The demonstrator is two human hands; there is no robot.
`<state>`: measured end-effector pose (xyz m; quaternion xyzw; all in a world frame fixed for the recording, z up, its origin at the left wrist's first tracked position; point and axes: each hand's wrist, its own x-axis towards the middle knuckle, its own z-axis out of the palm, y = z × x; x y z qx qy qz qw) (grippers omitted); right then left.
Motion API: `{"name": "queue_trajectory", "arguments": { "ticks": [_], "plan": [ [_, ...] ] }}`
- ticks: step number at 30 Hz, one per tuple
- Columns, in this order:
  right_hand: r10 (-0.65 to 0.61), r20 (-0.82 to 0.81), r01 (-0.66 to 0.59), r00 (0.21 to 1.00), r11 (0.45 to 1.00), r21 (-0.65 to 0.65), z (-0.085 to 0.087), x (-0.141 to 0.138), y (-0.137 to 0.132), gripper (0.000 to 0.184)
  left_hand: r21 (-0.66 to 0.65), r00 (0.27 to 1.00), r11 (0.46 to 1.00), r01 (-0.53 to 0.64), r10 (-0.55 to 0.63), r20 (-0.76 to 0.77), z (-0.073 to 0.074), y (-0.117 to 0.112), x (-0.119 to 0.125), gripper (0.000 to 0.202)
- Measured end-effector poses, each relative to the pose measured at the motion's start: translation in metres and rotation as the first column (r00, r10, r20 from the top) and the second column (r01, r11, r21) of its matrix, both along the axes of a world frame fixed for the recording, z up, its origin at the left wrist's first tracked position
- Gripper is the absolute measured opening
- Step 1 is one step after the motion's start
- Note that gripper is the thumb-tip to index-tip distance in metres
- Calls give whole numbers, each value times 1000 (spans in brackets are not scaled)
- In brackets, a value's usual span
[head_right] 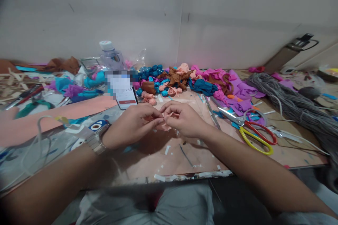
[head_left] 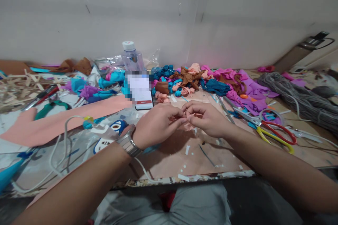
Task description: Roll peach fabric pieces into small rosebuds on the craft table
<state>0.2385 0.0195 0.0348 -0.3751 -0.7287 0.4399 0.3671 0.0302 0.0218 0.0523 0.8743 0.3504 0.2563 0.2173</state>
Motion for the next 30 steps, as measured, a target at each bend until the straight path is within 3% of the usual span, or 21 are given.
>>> {"name": "queue_trajectory", "arguments": {
  "ticks": [10, 23, 30],
  "plan": [
    [-80, 17, 81, 997, 995, -61, 0, 2, 2, 13, -13, 999, 1000, -13, 14, 49, 1, 4, -2, 24],
    [-50, 38, 46, 998, 995, 84, -4, 4, 3, 12, -107, 999, 994, 24, -19, 46, 5, 2, -3, 23],
    [-173, 29, 169, 985, 980, 103, -1, 7, 8, 12, 7, 999, 999, -42, 41, 27, 8, 4, -7, 17]
  ]
}}
